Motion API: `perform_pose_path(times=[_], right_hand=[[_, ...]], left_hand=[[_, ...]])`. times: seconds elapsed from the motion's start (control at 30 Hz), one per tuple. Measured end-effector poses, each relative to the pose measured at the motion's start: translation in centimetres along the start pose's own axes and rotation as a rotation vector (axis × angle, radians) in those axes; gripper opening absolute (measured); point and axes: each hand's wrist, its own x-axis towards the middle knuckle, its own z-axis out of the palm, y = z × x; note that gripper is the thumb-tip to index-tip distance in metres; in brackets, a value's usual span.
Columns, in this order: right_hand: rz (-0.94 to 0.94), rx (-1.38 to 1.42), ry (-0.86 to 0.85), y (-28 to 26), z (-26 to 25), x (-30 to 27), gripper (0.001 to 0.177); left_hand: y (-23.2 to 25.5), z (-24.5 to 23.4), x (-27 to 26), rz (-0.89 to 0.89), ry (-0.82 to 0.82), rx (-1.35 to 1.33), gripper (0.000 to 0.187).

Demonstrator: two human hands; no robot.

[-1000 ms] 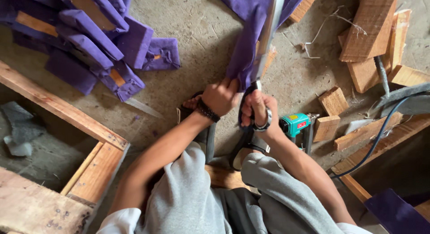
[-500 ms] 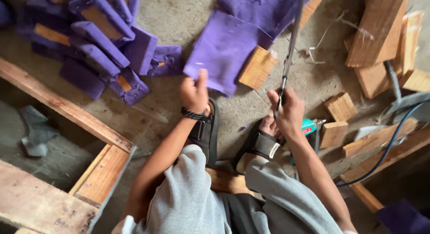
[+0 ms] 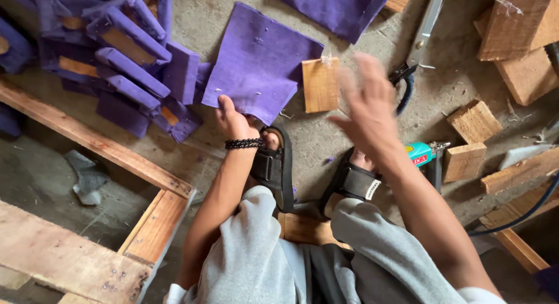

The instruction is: The person cuts purple fabric with shears, wraps it around small wooden blocks, and secures it using a pneumatic staple gun. The person repeats this process for multiple blocks, placing finished pieces aside.

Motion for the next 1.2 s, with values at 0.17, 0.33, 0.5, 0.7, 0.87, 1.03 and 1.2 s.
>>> perform_pose_path(times=[0.17,0.33,0.5,0.7,0.87,1.03,1.2], right_hand=[[-0.083,-0.177,-0.17,-1.0,2.7,5.7,0.095],[0.14,-0.012,0.407,2.5,0.4,2.6,0.101],[0.463,0.009,0.157,2.8,0.9,-2.4,0.07],[0.609,0.018,0.295,6.4,4.1,-3.1,0.049],[0.775,0.907,0.313,9.0,3.3,-4.4,0.025],[0.882,1.479,0.158,7.7,2.0,-7.5,0.009],[0.889,1.131,-0.015,4.4,1.1,-9.8,0.034]], left_hand=[[0.9,0.4,-0.7,-0.01,0.021,0.003,0.046],[1.1,-1.2,-1.3,-0.364,-0.146,-0.199,0.056],[0.4,-1.4,-2.0,-0.507,-0.475,-0.081,0.05],[-0.8,-1.3,-1.9,-0.441,-0.387,0.012,0.034],[0.8,0.5,-2.3,-0.469,-0.463,-0.037,0.036],[4.9,6.2,-5.7,-0.316,-0.582,-0.06,0.028],[10.6,14.2,-7.7,0.218,-0.84,0.046,0.02]])
